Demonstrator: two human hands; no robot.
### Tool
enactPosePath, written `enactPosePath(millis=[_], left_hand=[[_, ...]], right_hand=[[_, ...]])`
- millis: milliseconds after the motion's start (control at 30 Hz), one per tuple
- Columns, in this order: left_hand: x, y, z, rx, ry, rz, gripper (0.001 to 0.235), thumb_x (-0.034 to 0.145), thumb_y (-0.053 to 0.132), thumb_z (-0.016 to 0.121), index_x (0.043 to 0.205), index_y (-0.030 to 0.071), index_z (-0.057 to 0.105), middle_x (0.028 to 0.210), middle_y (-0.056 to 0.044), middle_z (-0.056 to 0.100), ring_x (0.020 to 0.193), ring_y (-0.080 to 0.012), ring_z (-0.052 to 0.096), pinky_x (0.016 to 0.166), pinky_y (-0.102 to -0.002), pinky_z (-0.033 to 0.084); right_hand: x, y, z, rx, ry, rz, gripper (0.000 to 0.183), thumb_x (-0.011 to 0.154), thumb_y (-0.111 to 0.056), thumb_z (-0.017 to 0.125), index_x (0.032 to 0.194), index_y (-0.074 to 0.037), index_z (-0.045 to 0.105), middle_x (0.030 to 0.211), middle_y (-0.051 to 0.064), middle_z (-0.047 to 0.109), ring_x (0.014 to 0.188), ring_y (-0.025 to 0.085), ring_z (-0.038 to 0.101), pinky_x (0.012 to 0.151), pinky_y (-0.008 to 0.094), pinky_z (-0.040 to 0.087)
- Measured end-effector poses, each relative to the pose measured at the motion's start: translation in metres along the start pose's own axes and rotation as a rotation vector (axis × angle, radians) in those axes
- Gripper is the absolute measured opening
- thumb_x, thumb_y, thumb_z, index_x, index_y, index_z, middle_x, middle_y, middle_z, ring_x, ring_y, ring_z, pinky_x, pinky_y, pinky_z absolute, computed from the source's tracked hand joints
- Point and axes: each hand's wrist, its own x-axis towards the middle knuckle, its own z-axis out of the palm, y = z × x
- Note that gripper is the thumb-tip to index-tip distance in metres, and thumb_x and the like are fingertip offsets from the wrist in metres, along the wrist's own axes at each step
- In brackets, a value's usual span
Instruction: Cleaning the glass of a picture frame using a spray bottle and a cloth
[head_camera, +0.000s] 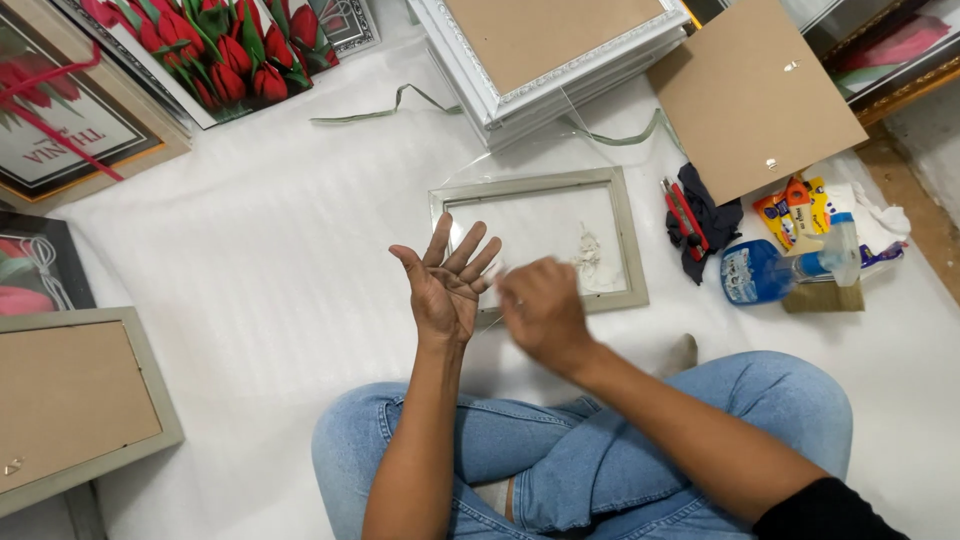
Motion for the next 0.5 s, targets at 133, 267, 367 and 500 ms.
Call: enactPosePath(millis=[133, 267, 367, 500], left_hand=[[-0.002, 0.003, -0.001, 0.018, 0.033, 0.003, 0.095, 0.081, 0.086, 0.034, 0.143, 0.018, 0.057, 0.132, -0.029, 0.063, 0.113, -0.0466, 0.065, 0.089, -0.060, 0.059], [0.001, 0.006, -0.001, 0.001, -0.009, -0.002, 0.091, 0.083, 0.085, 0.033, 0.139, 0.019, 0.062, 0.128, -0.028, 0.065, 0.110, -0.0460, 0.066, 0.088, -0.060, 0.060], [-0.001, 0.005, 0.000, 0.003, -0.037, -0.029, 0.091, 0.083, 0.085, 0.033, 0.138, 0.019, 0.063, 0.126, -0.028, 0.066, 0.108, -0.0451, 0.068, 0.087, -0.059, 0.060], [-0.003, -0.002, 0.002, -0.016, -0.037, -0.047, 0.092, 0.083, 0.085, 0.033, 0.139, 0.018, 0.062, 0.126, -0.029, 0.066, 0.109, -0.0455, 0.067, 0.088, -0.060, 0.059]], right_hand=[[-0.003, -0.006, -0.003, 0.062, -0.070, -0.139, 0.003, 0.087, -0.020, 0.069, 0.084, -0.021, 0.069, 0.086, -0.004, 0.067, 0.090, 0.022, 0.063, 0.083, 0.041, 0.042], [0.013, 0.100, -0.024, -0.252, 0.087, 0.043, 0.008, 0.085, -0.017, 0.073, 0.089, -0.022, 0.067, 0.084, -0.003, 0.064, 0.086, 0.025, 0.061, 0.081, 0.043, 0.041], [0.013, 0.134, -0.041, -0.411, 0.138, 0.263, 0.007, 0.087, -0.020, 0.073, 0.093, -0.022, 0.071, 0.082, -0.003, 0.065, 0.087, 0.026, 0.061, 0.081, 0.044, 0.040], [0.012, 0.068, -0.027, -0.153, 0.095, 0.097, 0.008, 0.083, -0.012, 0.072, 0.087, -0.018, 0.069, 0.078, 0.002, 0.065, 0.079, 0.031, 0.062, 0.075, 0.045, 0.043]])
